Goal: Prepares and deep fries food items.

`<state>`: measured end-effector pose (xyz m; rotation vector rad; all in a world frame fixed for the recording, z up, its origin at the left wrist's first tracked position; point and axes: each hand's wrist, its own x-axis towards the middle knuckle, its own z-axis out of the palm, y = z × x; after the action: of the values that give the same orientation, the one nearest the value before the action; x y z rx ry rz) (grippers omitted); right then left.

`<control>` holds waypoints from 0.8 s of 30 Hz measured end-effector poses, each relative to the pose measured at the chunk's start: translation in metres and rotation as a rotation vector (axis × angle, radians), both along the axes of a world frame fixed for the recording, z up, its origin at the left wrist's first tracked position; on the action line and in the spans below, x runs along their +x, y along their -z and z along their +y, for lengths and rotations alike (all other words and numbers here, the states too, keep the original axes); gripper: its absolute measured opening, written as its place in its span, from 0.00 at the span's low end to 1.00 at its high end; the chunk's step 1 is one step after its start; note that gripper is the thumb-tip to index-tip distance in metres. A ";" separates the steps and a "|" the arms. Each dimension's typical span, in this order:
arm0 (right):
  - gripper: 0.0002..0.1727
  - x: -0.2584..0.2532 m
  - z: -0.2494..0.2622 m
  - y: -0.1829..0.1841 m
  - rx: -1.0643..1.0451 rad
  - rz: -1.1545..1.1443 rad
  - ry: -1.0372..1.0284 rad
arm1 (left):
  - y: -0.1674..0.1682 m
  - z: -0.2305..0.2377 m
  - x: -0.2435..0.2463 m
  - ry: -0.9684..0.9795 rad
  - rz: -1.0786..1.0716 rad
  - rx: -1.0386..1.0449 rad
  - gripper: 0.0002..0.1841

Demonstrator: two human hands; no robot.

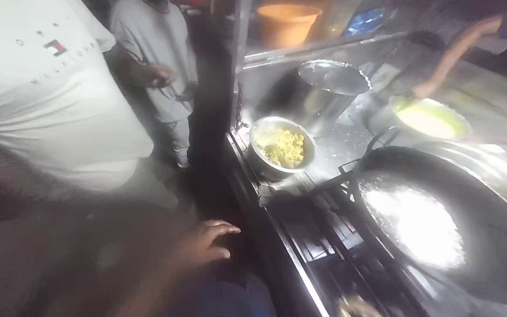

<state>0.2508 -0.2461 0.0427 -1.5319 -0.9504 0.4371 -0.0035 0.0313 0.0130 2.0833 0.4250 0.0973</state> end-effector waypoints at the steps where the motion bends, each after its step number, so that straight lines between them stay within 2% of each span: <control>1: 0.04 0.005 0.022 0.003 -0.046 -0.009 -0.018 | 0.002 0.009 -0.001 -0.024 -0.008 -0.024 0.29; 3: 0.04 0.016 0.060 0.009 -0.120 -0.017 -0.024 | 0.008 0.024 0.001 -0.084 0.008 -0.084 0.31; 7: 0.10 0.056 0.143 0.034 -0.155 -0.043 -0.018 | 0.023 0.062 0.030 -0.259 0.012 -0.139 0.49; 10: 0.10 0.084 0.205 0.048 -0.180 -0.024 -0.068 | 0.030 0.098 0.066 -0.393 -0.046 -0.131 0.55; 15: 0.14 0.129 0.290 0.065 -0.374 -0.146 -0.125 | 0.022 0.166 0.145 -0.433 -0.021 -0.086 0.51; 20: 0.21 0.185 0.366 0.076 -0.832 -0.272 -0.221 | 0.031 0.232 0.245 -0.380 0.131 -0.049 0.45; 24: 0.26 0.214 0.426 0.116 -1.200 -0.321 -0.274 | 0.058 0.273 0.324 -0.352 0.315 0.113 0.45</control>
<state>0.4645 0.1803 -0.0733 -2.6056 -1.2308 1.1096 0.3203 0.3043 -0.0448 2.1203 0.9966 -0.0010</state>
